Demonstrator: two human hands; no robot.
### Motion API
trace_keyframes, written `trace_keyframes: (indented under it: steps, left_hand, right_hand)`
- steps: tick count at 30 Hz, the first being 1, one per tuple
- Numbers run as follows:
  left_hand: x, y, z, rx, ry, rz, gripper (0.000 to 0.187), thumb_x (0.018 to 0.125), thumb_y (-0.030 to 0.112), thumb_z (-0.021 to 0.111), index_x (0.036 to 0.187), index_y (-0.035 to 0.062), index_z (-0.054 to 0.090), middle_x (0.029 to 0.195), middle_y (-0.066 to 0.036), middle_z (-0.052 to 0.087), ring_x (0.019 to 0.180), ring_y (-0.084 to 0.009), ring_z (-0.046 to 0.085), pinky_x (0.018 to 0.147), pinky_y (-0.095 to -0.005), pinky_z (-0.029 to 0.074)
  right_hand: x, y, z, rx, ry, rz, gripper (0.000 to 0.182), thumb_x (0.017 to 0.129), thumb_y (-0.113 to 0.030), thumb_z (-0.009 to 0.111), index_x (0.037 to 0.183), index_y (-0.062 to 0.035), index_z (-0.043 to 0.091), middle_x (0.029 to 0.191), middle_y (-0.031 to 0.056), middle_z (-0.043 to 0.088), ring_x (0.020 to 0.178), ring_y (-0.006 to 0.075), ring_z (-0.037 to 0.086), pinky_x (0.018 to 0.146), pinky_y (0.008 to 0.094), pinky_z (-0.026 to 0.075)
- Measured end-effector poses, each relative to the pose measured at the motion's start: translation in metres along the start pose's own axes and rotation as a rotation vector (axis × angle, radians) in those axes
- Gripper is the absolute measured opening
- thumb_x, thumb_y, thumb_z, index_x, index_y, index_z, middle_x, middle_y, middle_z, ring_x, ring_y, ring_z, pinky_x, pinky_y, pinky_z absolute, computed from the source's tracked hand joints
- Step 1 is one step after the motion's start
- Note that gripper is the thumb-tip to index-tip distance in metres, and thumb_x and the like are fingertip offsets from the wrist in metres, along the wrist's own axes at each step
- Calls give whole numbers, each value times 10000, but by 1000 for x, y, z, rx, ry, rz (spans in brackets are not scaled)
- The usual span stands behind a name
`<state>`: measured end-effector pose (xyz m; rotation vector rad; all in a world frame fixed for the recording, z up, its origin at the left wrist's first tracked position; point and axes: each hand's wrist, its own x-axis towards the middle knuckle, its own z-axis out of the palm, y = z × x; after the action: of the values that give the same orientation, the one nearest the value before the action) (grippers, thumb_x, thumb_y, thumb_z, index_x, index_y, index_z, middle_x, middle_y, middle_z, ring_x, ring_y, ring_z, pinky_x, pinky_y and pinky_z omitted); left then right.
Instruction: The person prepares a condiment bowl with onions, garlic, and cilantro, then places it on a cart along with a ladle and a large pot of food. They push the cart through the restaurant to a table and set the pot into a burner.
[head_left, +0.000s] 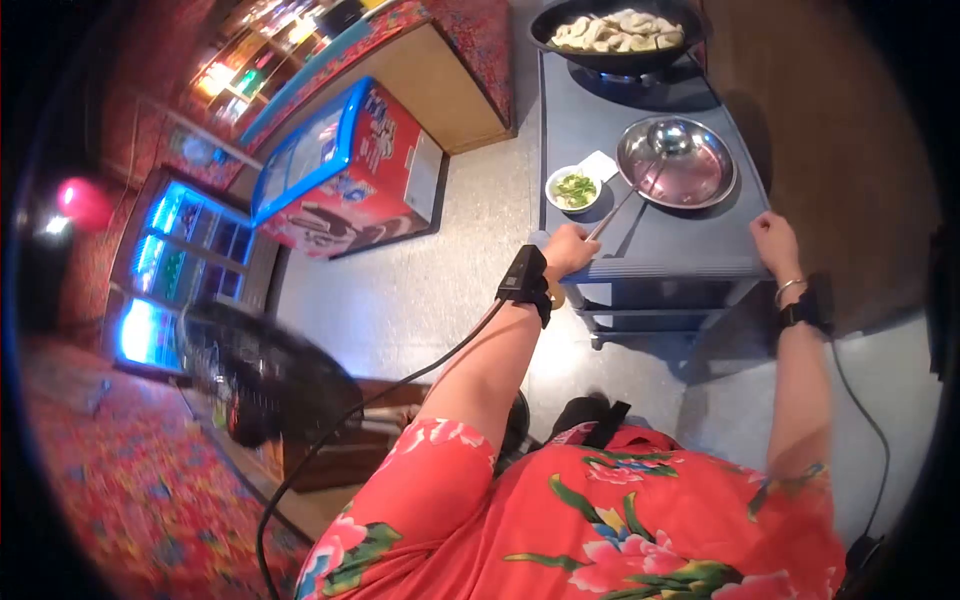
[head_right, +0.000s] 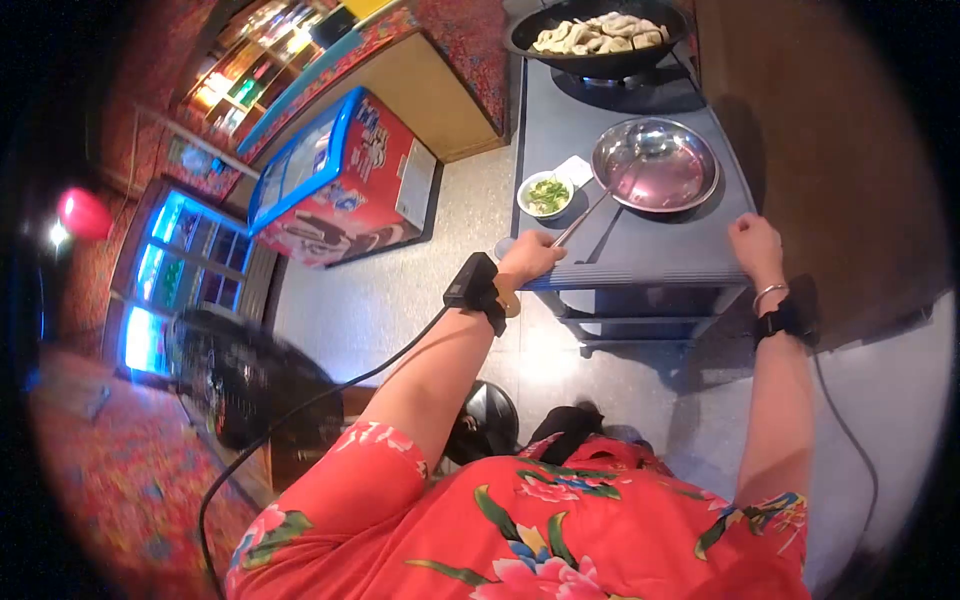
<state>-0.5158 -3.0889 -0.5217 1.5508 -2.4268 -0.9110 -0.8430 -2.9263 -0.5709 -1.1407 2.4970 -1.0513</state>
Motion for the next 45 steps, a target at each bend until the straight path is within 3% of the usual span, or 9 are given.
trace_keyframes:
  steps: [2,5,14,28,30,38,43,44,45]
  left_hand:
    - [11,-8,-5,36,-63,-4,358,745,276,620,898,-47,643,754,-167,635,736,-259,618,713,-356,456]
    - [16,-20,-8,59,-107,36,294,742,240,580,883,-5,657,878,-233,632,869,-381,608,774,-408,464]
    - [27,-55,-26,34,-119,231,324,776,269,562,913,-14,639,857,-232,630,865,-377,604,787,-411,454]
    - [104,-136,-32,-40,-149,583,284,801,233,536,952,8,623,816,-227,623,831,-380,604,736,-428,460]
    - [122,-144,-31,-38,-197,635,284,796,230,541,959,14,625,819,-228,621,825,-378,606,735,-419,463]
    - [161,-172,-25,-43,-251,809,309,783,229,552,1021,44,618,868,-204,637,860,-357,614,749,-402,469]
    - [113,-185,1,-57,-315,875,303,770,237,559,999,54,636,870,-201,637,842,-336,623,751,-387,476]
    - [175,-151,-13,-61,-337,822,303,765,235,563,992,49,641,865,-203,639,844,-327,627,759,-373,474]
    - [189,-155,-9,-52,-302,858,314,776,262,561,1002,57,630,865,-212,632,849,-364,611,741,-416,476]
  right_hand:
    - [-3,5,14,9,19,1,228,759,-245,552,853,-56,636,834,161,636,812,343,607,731,393,473]
    - [-25,-1,25,74,44,101,223,762,-243,555,843,-50,633,831,158,632,793,329,606,713,380,471]
    - [-79,-25,63,-53,387,259,250,772,-252,538,853,-31,622,843,177,628,825,353,598,706,380,463]
    - [-128,-18,169,-91,449,448,247,760,-268,554,832,-46,637,805,184,624,797,351,599,713,395,464]
    - [-139,-61,175,-83,480,573,261,767,-274,549,833,-34,626,800,168,630,783,325,613,699,394,466]
    - [-170,-68,232,-116,786,645,226,777,-242,558,814,-32,635,777,177,634,754,348,618,672,400,482]
    - [-253,-83,231,-158,962,696,204,773,-213,545,804,-36,640,788,185,631,754,355,613,673,409,489]
    - [-173,-89,213,-145,900,708,204,771,-211,543,802,-35,642,785,189,628,751,355,613,673,410,489]
    - [-166,-89,218,-100,903,675,206,769,-216,545,802,-37,644,778,190,627,749,356,611,672,411,489]
